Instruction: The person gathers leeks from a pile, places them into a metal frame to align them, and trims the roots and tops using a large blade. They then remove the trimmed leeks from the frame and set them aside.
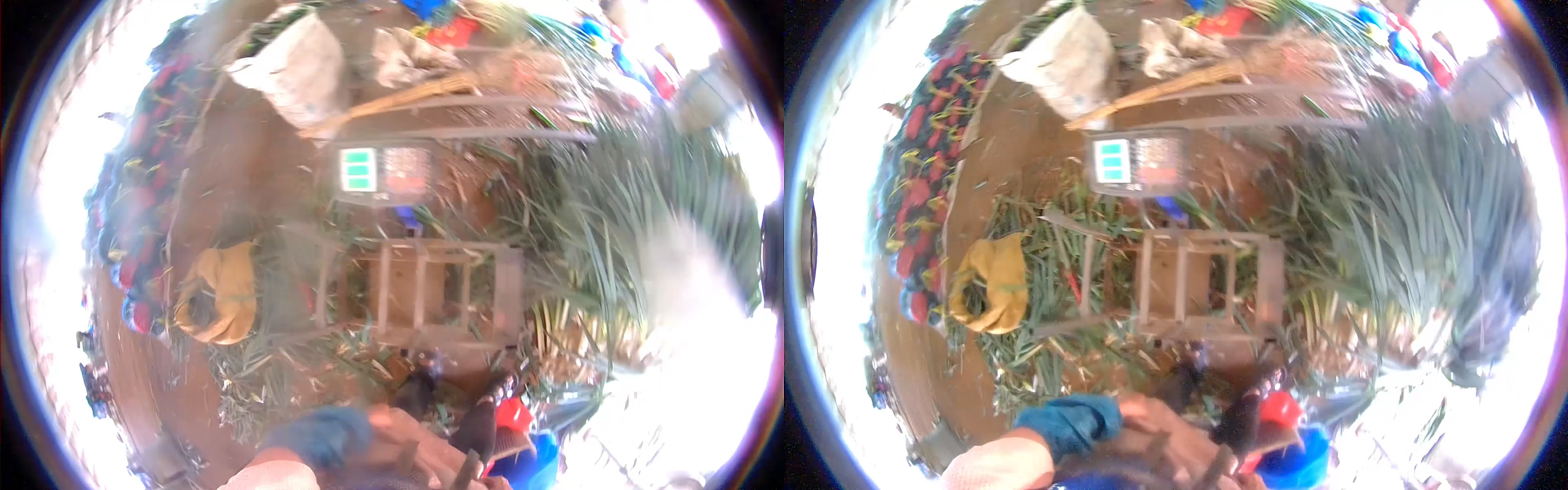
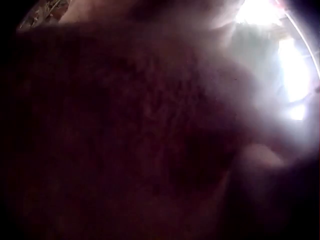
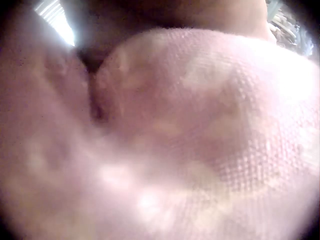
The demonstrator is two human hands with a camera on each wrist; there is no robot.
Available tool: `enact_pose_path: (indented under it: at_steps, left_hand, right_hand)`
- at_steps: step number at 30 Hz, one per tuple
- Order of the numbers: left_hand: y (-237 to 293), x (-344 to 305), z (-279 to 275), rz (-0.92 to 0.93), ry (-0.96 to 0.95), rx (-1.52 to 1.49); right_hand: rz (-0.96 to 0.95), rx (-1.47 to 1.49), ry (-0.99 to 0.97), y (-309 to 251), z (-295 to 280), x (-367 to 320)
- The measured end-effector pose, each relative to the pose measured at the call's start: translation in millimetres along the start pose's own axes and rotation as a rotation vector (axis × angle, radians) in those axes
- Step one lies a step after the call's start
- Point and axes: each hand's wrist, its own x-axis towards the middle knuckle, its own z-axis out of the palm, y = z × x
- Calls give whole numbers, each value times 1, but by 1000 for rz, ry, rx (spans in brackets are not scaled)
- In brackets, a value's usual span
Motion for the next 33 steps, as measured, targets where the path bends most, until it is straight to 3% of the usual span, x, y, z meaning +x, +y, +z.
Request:
enact_pose_path:
  at_steps: [4, 7, 8, 10, 12, 13, 14, 16, 17, 18, 19, 20, 21, 22, 24, 25, 27, 29, 31, 33]
  left_hand:
    - [-20, -33, -39, -120, -587, -894]
    - [47, -109, -107, 486, -402, -454]
    - [38, -108, -99, 62, -604, -581]
    - [98, -142, -135, -96, -664, -366]
    - [91, -140, -112, -210, -678, -494]
    - [80, -142, -105, -290, -679, -561]
    - [81, -139, -105, -256, -759, -516]
    - [105, -101, -100, -167, -911, -446]
    - [128, -90, -103, -281, -933, -592]
    - [151, -76, -104, -443, -924, -650]
    - [177, -61, -105, -609, -901, -706]
    - [168, -43, -99, -317, -942, -498]
    - [160, -25, -94, -36, -917, -281]
    - [182, -11, -95, -83, -863, -449]
    - [163, 26, -83, 98, -635, -404]
    - [154, 44, -76, 179, -513, -364]
    - [198, 67, -66, 184, -331, -431]
    - [223, 90, -46, 28, -308, -742]
    - [243, 109, -29, 38, -382, -718]
    - [256, 131, -18, 41, -448, -721]
  right_hand:
    - [3, 142, -174, 2, -21, -61]
    - [-10, 287, -296, 8, -30, -96]
    - [-15, 326, -322, 13, -34, -100]
    - [30, 392, -360, 21, -42, -103]
    - [168, 434, -449, 21, -52, -109]
    - [73, 491, -536, 33, -46, -105]
    - [-34, 551, -626, 54, -43, -99]
    - [56, 534, -501, 87, -47, -85]
    - [101, 528, -438, 104, -48, -77]
    - [-753, 654, -68, 154, -31, -52]
    - [-281, 796, -218, 177, -27, -35]
    - [225, 969, -269, 201, -23, -17]
    - [523, 720, -104, 226, -4, 15]
    - [291, 131, 132, 264, 18, 40]
    - [104, -218, 302, 297, 37, 85]
    - [229, -274, 185, 286, 26, 115]
    - [181, -399, 194, 300, 29, 169]
    - [149, -442, 295, 316, 36, 223]
    - [114, -552, 312, 310, 24, 251]
    - [228, -628, 257, 316, 28, 280]
